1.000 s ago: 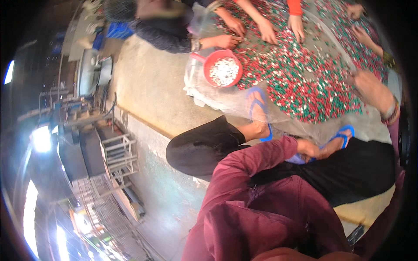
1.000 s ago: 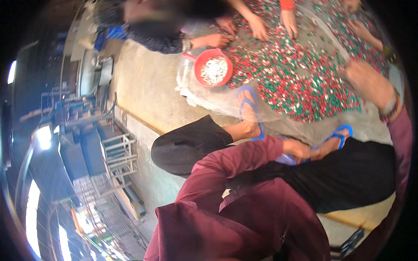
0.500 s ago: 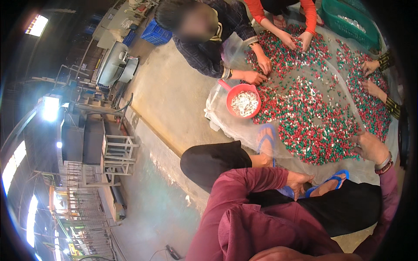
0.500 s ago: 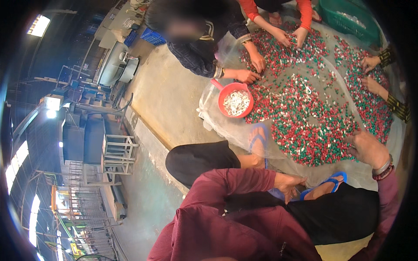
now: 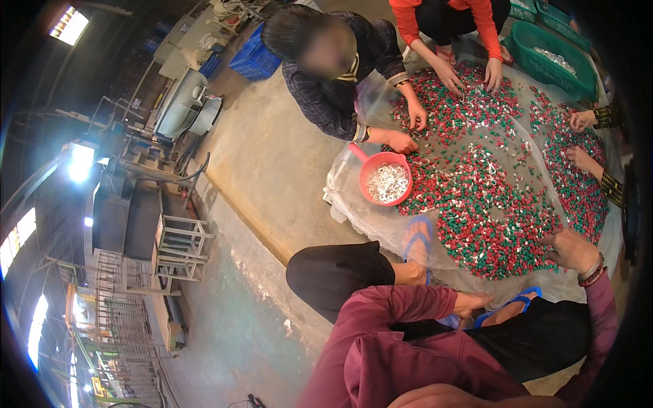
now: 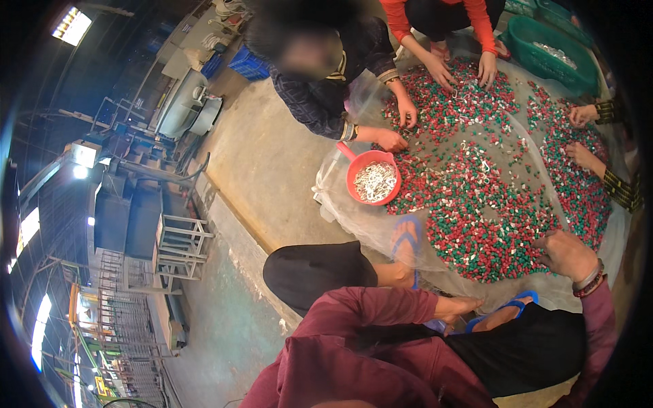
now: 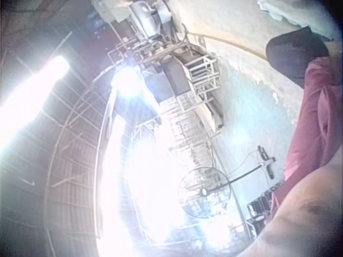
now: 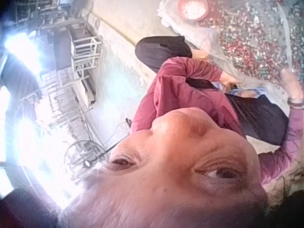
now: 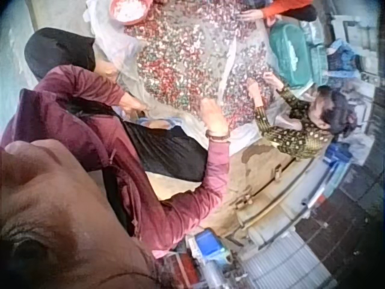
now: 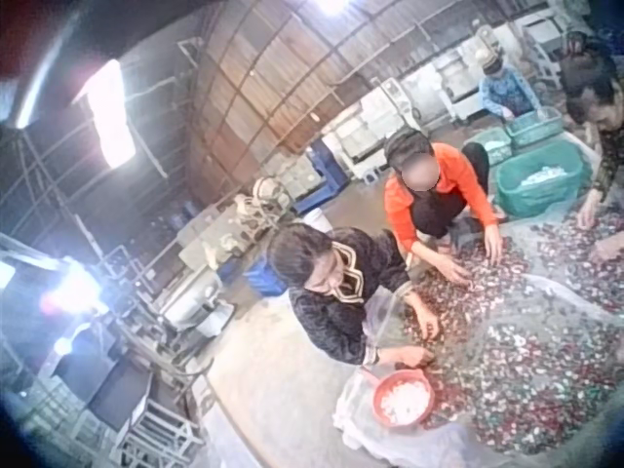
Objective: The person sits on a low stool and sorts small red, green, and white plastic bottle caps by hand from a large pile on a sheet. They pick up caps and place them into a red bowl, while other workers nearby perform the same task.
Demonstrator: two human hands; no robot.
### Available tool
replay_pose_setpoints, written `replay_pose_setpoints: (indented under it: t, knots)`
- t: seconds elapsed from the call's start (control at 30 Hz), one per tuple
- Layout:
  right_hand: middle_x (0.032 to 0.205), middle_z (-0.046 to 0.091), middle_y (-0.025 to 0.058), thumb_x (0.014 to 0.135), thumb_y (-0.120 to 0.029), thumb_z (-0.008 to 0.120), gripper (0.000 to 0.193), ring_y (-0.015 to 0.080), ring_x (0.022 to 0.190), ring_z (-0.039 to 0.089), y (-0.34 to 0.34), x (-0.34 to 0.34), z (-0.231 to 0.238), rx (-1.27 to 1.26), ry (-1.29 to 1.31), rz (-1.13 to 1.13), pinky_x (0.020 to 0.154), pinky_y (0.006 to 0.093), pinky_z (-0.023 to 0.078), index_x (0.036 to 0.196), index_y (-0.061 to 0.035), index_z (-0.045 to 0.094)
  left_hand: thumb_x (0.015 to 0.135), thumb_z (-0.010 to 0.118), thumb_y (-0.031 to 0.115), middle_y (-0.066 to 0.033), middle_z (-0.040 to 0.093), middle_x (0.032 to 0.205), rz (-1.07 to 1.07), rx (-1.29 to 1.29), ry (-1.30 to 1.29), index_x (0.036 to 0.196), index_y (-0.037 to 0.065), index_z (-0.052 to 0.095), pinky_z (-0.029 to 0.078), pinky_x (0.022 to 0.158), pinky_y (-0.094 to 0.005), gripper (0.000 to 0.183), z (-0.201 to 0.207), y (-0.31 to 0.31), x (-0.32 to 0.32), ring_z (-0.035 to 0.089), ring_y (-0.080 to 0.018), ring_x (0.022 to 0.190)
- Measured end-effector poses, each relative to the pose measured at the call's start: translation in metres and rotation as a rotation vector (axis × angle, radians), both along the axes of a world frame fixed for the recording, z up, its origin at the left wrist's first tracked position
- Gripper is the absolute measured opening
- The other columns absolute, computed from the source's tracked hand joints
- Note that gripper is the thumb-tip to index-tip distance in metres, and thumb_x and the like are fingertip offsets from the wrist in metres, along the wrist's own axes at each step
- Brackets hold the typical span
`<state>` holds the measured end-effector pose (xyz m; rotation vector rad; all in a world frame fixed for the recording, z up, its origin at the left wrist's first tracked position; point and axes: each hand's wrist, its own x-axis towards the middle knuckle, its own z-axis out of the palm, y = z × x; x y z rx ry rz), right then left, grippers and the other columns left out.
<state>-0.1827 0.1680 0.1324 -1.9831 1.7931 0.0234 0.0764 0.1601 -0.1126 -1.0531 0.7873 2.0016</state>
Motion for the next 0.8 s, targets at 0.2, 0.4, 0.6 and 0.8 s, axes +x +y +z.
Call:
replay_pose_setpoints:
  t: [0.2, 0.4, 0.6, 0.8]
  knots:
    - [0.081, 0.064, 0.0169, 0.072, -0.013, 0.068, 0.027, 0.0336, 0.079, 0.063, -0.003, -0.002, 0.000, 0.052, -0.023, -0.018, 0.073, 0.0420, 0.050, 0.098, -0.0058, 0.067, 0.091, 0.032, 0.062, -0.0081, 0.002, 0.155, 0.033, -0.012, 0.081, 0.148, 0.021, 0.010, 0.014, 0.090, -0.0807, 0.074, -0.010, -0.002, 0.007, 0.001, -0.0439, 0.139]
    - [0.079, 0.064, 0.0169, 0.072, -0.013, 0.068, 0.025, 0.0324, 0.079, 0.063, -0.003, 0.000, -0.003, 0.010, -0.040, 0.012, 0.073, 0.0414, 0.050, 0.096, -0.0058, 0.067, 0.088, 0.033, 0.067, -0.0071, -0.004, 0.155, 0.007, 0.041, 0.030, 0.147, 0.027, 0.005, 0.020, 0.083, -0.0839, 0.077, 0.020, 0.018, -0.005, 0.000, -0.0439, 0.139]
    - [0.077, 0.063, 0.0158, 0.072, -0.012, 0.068, 0.027, 0.0320, 0.078, 0.063, -0.004, 0.005, 0.003, 0.013, -0.015, 0.020, 0.071, 0.0416, 0.049, 0.098, -0.0047, 0.067, 0.088, 0.034, 0.066, -0.0064, 0.003, 0.154, -0.072, -0.008, 0.016, 0.147, 0.029, 0.006, 0.020, 0.082, -0.0845, 0.076, 0.029, 0.027, -0.022, 0.006, -0.0447, 0.137]
    - [0.079, 0.062, 0.0158, 0.072, -0.012, 0.067, 0.029, 0.0317, 0.078, 0.062, -0.003, 0.006, 0.009, 0.114, -0.041, -0.028, 0.070, 0.0420, 0.049, 0.100, -0.0042, 0.066, 0.088, 0.034, 0.066, -0.0059, 0.007, 0.154, -0.083, -0.151, 0.000, 0.147, 0.030, 0.005, 0.019, 0.079, -0.0863, 0.075, 0.035, 0.003, -0.006, 0.010, -0.0461, 0.136]
